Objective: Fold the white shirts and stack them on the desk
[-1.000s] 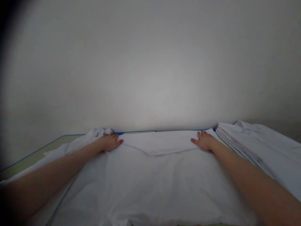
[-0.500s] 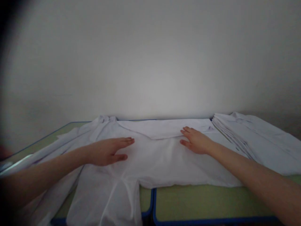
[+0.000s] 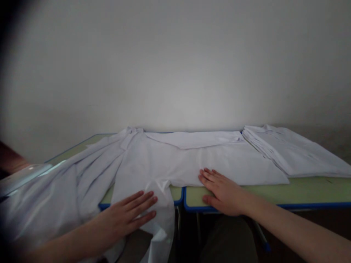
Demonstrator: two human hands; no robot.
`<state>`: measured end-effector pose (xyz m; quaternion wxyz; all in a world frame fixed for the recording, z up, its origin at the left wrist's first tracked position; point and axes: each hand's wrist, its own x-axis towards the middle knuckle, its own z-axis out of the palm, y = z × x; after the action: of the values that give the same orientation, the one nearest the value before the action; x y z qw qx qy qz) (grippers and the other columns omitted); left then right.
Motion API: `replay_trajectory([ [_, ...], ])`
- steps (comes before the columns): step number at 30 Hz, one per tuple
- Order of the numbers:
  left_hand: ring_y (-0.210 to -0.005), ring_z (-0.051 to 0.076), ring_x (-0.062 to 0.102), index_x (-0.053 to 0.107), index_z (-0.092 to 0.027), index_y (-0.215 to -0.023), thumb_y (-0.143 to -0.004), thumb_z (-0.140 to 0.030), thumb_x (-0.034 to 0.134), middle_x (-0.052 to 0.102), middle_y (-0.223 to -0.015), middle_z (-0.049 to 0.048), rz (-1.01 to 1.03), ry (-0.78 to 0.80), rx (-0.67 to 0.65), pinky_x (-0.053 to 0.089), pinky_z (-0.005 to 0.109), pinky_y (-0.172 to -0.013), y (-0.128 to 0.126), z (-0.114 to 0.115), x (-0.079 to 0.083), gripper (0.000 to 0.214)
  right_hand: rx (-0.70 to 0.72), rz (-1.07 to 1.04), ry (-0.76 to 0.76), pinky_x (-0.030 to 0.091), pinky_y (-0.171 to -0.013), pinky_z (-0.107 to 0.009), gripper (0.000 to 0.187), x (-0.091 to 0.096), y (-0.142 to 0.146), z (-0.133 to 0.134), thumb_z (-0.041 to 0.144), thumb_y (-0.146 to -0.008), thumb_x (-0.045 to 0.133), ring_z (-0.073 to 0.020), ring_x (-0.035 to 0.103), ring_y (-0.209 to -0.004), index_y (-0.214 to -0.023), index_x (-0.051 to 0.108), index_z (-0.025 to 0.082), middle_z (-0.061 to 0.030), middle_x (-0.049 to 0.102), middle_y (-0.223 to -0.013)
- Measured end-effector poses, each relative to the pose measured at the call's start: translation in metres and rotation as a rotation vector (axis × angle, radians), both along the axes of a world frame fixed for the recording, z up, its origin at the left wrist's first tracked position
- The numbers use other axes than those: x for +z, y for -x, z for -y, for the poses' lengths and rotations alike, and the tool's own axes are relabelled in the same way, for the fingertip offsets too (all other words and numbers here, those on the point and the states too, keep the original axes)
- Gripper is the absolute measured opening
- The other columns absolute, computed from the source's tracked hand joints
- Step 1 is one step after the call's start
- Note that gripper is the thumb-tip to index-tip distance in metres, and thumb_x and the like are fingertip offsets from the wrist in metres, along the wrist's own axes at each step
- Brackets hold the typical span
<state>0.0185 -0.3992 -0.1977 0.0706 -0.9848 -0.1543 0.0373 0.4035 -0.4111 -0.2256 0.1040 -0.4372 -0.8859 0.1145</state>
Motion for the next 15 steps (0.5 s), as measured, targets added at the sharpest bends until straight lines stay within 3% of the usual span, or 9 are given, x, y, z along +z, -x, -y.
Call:
replay_trajectory([
  [5, -0.13, 0.026, 0.038, 0.038, -0.03, -0.138, -0.081, -0.006, 0.046, 0.043, -0.141, 0.0042, 0.055, -0.212, 0.01, 0.032, 0.043, -0.107, 0.03, -0.003, -0.02, 0.062, -0.052, 0.025, -0.046, 0.022, -0.113, -0.043, 0.065, -0.003, 0.009, 0.016, 0.048, -0.091, 0.039, -0.0238, 0.02, -0.138, -0.146, 0.023, 0.017, -0.01, 0.021, -0.149],
  [9, -0.127, 0.025, 0.041, 0.045, -0.03, -0.134, -0.086, -0.015, 0.045, 0.048, -0.136, 0.0062, 0.182, -0.14, -0.053, 0.033, 0.045, -0.107, 0.038, -0.01, -0.022, 0.049, 0.001, 0.021, -0.193, 0.022, -0.111, -0.048, 0.07, 0.002, 0.039, 0.033, 0.045, -0.087, 0.048, -0.027, 0.013, -0.139, -0.145, 0.024, 0.015, -0.0137, 0.017, -0.15],
  [12, -0.126, 0.026, 0.042, 0.05, -0.027, -0.129, -0.085, -0.028, 0.048, 0.049, -0.135, 0.0093, 0.346, 0.047, -0.087, 0.034, 0.046, -0.105, 0.032, -0.01, -0.014, 0.044, 0.217, 0.05, -0.435, 0.02, -0.111, -0.05, 0.061, 0.012, 0.069, 0.05, 0.035, -0.083, 0.054, -0.028, 0.015, -0.138, -0.139, 0.039, 0.016, -0.0146, 0.027, -0.147],
  [15, -0.113, 0.025, 0.054, 0.058, -0.022, -0.119, -0.082, -0.035, 0.051, 0.06, -0.121, 0.0114, 0.579, 0.299, 0.07, 0.044, 0.039, -0.096, 0.017, -0.011, 0.005, 0.04, 0.521, 0.17, -0.749, 0.023, -0.113, -0.039, 0.038, 0.016, 0.104, 0.069, 0.031, -0.086, 0.046, -0.0184, 0.03, -0.134, -0.124, 0.054, 0.03, 0.0016, 0.046, -0.138],
])
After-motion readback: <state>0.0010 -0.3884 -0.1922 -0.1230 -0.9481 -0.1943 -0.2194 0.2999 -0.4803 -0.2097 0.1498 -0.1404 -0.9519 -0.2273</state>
